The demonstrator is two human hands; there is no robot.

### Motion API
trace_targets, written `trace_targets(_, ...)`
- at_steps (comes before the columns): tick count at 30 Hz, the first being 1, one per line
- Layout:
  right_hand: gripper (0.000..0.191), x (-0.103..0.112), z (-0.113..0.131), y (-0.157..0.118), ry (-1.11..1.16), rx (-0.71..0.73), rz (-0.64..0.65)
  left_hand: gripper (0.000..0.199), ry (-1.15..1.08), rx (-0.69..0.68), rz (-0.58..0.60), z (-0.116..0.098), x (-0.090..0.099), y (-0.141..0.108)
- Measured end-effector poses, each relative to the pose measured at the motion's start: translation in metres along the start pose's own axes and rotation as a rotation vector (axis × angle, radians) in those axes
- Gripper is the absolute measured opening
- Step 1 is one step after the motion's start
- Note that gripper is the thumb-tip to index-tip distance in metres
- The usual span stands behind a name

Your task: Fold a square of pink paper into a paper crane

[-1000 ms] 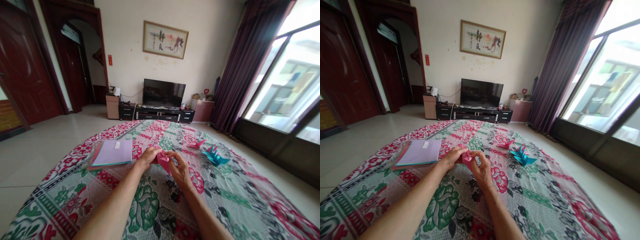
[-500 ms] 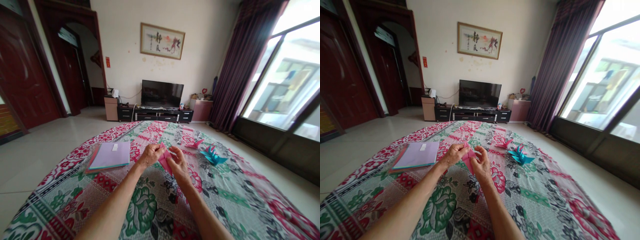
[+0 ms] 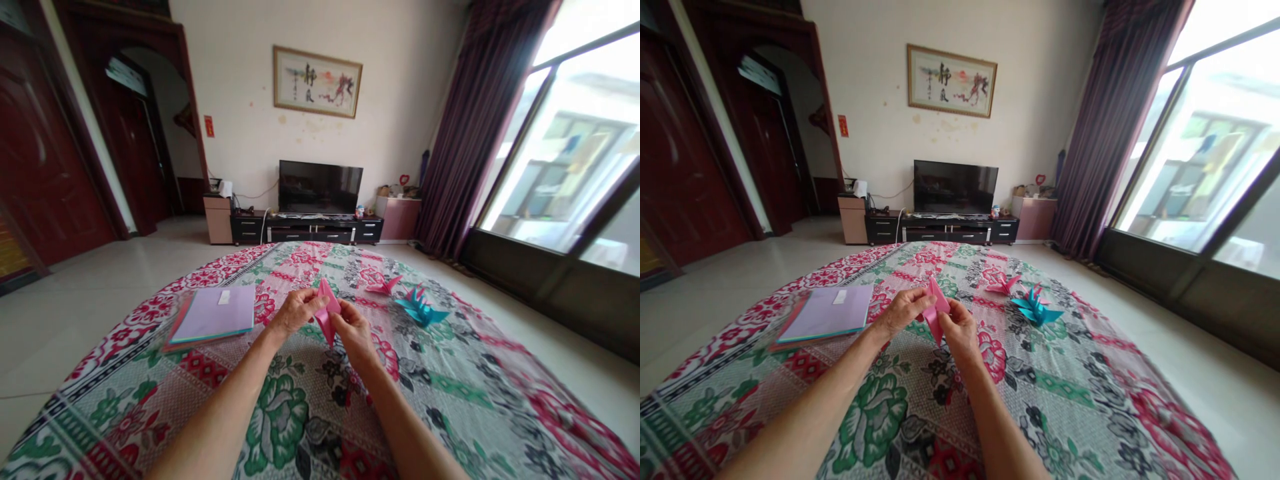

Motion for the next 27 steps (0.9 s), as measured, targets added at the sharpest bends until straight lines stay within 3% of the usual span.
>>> trace_targets(5,0.033,0.007,0.003,0.003,-0.004,0.042,-0.066,0.028,-0.025,0.131,0.059,0.014,-0.007,-0.003)
trace_targets(17,0.033,0.009,-0.018,0.004,0.044,-0.132,-0.01,0.027,-0.114,0.134,0.037,0.02,-0.005,0.0)
trace_targets(27,0.033,0.011,-0.013,0.003,0.064,-0.079,-0.047,0.032,-0.231,0.262,0.056,0.035,-0.003,-0.002)
Point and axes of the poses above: each hand's wrist, its own y-axis towards the middle knuckle, its own x-axis out of the back of the hand, z = x × y, the point moved 8 cm from there along y, towards the middle knuckle, and after that the axes turned 6 degrees about -z, right-handed, at the moved point
